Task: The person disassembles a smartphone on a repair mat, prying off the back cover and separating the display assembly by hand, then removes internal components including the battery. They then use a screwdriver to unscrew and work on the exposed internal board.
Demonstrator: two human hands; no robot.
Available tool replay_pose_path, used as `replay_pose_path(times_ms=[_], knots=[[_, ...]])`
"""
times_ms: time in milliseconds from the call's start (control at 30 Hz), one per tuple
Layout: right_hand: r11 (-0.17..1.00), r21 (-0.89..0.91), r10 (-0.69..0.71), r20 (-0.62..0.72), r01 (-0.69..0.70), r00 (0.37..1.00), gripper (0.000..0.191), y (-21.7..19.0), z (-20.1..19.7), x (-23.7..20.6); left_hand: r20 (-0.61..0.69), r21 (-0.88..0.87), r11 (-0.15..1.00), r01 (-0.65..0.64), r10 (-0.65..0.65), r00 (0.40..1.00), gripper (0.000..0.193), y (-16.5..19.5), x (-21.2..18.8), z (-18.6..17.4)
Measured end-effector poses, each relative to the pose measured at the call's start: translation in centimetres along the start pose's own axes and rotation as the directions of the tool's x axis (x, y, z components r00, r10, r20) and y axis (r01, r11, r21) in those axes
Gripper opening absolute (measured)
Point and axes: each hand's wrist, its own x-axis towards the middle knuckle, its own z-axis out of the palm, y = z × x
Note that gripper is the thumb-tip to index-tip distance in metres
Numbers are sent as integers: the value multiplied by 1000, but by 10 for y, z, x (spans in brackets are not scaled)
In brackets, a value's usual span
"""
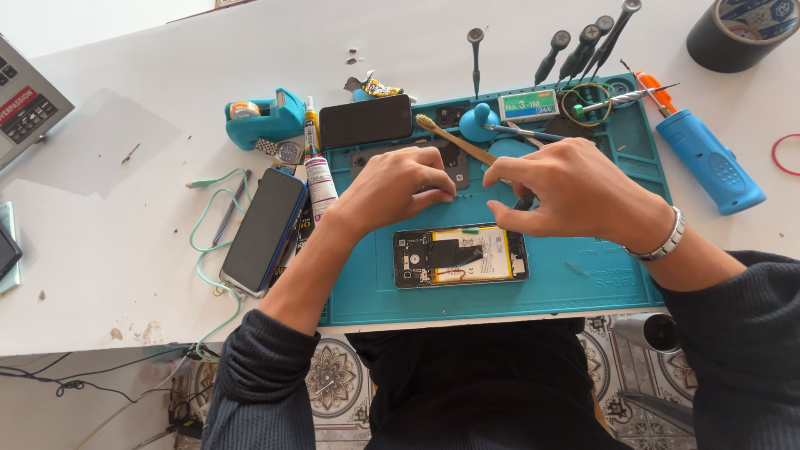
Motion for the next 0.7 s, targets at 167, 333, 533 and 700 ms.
replay_pose_path(times_ms=[167, 333, 533, 700], knots=[[998, -28, 56, -99, -59, 994, 19, 7, 5, -4, -34, 61, 996, -67, 70, 997, 4, 2, 1, 5], [993, 119, 32, -289, 2, 957, 24, 16, 8, -4, -85, -32, 996, 87, -90, 992, 8, -2, -2, -5], [992, 126, 49, -341, -6, 939, 26, 18, 9, -5, -4, 2, 1000, 19, -19, 1000, 14, -2, -1, -3], [991, 128, 69, -329, -28, 942, 23, 17, 11, -5, 2, 28, 1000, -13, 13, 1000, 11, -2, 0, 3]])
